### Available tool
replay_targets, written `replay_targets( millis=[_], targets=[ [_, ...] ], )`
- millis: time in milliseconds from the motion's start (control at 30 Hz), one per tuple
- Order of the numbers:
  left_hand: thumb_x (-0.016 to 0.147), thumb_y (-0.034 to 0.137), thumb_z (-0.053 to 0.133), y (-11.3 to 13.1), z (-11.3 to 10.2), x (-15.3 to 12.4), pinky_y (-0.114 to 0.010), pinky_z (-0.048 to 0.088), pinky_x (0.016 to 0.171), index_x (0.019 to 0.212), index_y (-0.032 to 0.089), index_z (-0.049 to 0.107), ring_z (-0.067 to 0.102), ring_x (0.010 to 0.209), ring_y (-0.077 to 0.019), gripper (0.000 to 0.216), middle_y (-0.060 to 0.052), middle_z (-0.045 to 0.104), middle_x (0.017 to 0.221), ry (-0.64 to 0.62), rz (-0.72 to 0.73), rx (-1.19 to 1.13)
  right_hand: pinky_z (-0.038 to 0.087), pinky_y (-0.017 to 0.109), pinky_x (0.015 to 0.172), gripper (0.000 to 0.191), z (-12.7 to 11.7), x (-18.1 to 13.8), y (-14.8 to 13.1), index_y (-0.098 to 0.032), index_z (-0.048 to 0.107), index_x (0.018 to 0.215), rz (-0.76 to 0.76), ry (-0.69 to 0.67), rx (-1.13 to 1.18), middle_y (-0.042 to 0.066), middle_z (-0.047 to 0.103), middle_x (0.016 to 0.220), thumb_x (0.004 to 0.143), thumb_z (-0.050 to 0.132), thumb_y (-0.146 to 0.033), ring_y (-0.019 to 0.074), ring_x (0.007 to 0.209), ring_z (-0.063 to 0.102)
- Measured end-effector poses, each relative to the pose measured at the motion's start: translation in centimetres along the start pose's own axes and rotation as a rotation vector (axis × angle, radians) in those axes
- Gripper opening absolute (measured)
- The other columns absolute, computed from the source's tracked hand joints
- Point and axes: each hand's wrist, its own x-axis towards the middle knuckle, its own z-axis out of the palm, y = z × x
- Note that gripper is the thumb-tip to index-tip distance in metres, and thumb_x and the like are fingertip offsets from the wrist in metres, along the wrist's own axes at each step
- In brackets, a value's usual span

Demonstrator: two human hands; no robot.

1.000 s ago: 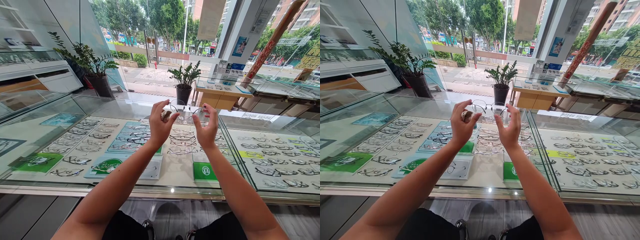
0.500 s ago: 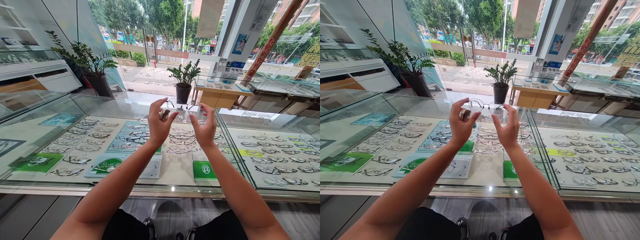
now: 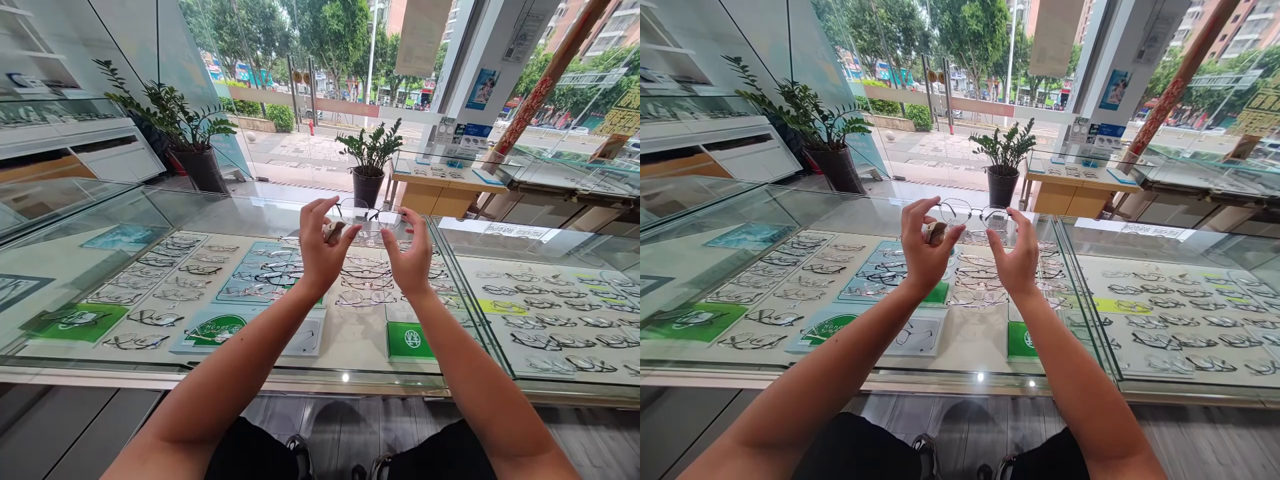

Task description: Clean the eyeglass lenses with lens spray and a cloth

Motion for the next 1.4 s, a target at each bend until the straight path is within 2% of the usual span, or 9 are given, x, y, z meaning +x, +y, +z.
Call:
replay_targets(
  millis=[367, 533, 767, 867, 1000, 1200, 1400],
  targets=[
    [0.098, 0.063, 0.084, -0.37, 0.26, -0.15, -0.04, 0.062, 0.085, 0.148, 0.03, 0.064, 0.068, 0.102, -0.0242, 0.063, -0.012, 0.071, 0.135, -0.007, -0.009, 0.007, 0.064, 0.063, 0.113, 0.052, 0.03, -0.03, 0.07, -0.029, 0.061, 0.152, -0.028, 0.017, -0.018, 0.014, 0.077, 0.146, 0.109, 0.071, -0.057, 0.0339, 0.136, 0.074],
    [0.096, 0.063, 0.088, -0.41, 0.36, -0.29, -0.039, 0.061, 0.083, 0.142, 0.028, 0.065, 0.066, 0.094, -0.0215, 0.062, -0.012, 0.07, 0.137, 0.019, -0.024, 0.02, 0.064, 0.063, 0.114, 0.053, 0.0, 0.01, 0.11, -0.029, 0.062, 0.153, -0.027, 0.014, -0.008, 0.014, 0.076, 0.148, 0.109, 0.071, -0.057, 0.0341, 0.137, 0.074],
    [0.097, 0.059, 0.087, -0.4, 0.26, -0.15, -0.039, 0.061, 0.086, 0.143, 0.028, 0.064, 0.071, 0.11, -0.0257, 0.06, -0.013, 0.071, 0.137, 0.007, 0.022, 0.026, 0.065, 0.061, 0.112, 0.054, 0.03, -0.05, 0.22, -0.032, 0.06, 0.156, 0.001, -0.001, 0.001, 0.013, 0.074, 0.152, 0.108, 0.072, -0.056, 0.0339, 0.135, 0.075],
    [0.097, 0.057, 0.089, -0.49, 0.27, -0.25, -0.039, 0.062, 0.086, 0.144, 0.028, 0.065, 0.071, 0.105, -0.0242, 0.06, -0.013, 0.072, 0.139, 0.01, 0.017, 0.013, 0.065, 0.06, 0.112, 0.054, 0.05, -0.13, 0.28, -0.033, 0.059, 0.157, -0.01, 0.002, -0.005, 0.013, 0.074, 0.152, 0.109, 0.073, -0.054, 0.0336, 0.134, 0.074],
    [0.097, 0.057, 0.089, -0.54, 0.32, -0.41, -0.039, 0.062, 0.086, 0.145, 0.027, 0.066, 0.069, 0.095, -0.0211, 0.061, -0.012, 0.074, 0.141, 0.0, -0.042, 0.016, 0.063, 0.059, 0.115, 0.054, 0.0, -0.09, 0.26, -0.034, 0.058, 0.158, -0.055, 0.022, -0.012, 0.011, 0.073, 0.149, 0.109, 0.072, -0.052, 0.0319, 0.134, 0.073],
    [0.094, 0.055, 0.092, -0.6, 0.44, -0.5, -0.04, 0.062, 0.088, 0.142, 0.028, 0.071, 0.071, 0.098, -0.0231, 0.059, -0.011, 0.077, 0.139, -0.004, -0.1, 0.005, 0.063, 0.058, 0.113, 0.052, -0.14, 0.12, -0.08, -0.035, 0.059, 0.157, -0.102, 0.043, -0.024, 0.009, 0.074, 0.142, 0.109, 0.072, -0.051, 0.0315, 0.131, 0.074],
    [0.094, 0.047, 0.093, -0.81, 0.85, -0.79, -0.035, 0.061, 0.074, 0.14, 0.03, 0.073, 0.067, 0.087, -0.0189, 0.053, -0.01, 0.077, 0.131, -0.026, -0.214, -0.09, 0.062, 0.059, 0.11, 0.055, -0.26, 0.18, -0.11, -0.039, 0.057, 0.163, -0.128, 0.042, -0.049, 0.01, 0.073, 0.142, 0.111, 0.069, -0.049, 0.0332, 0.128, 0.071]
  ],
)
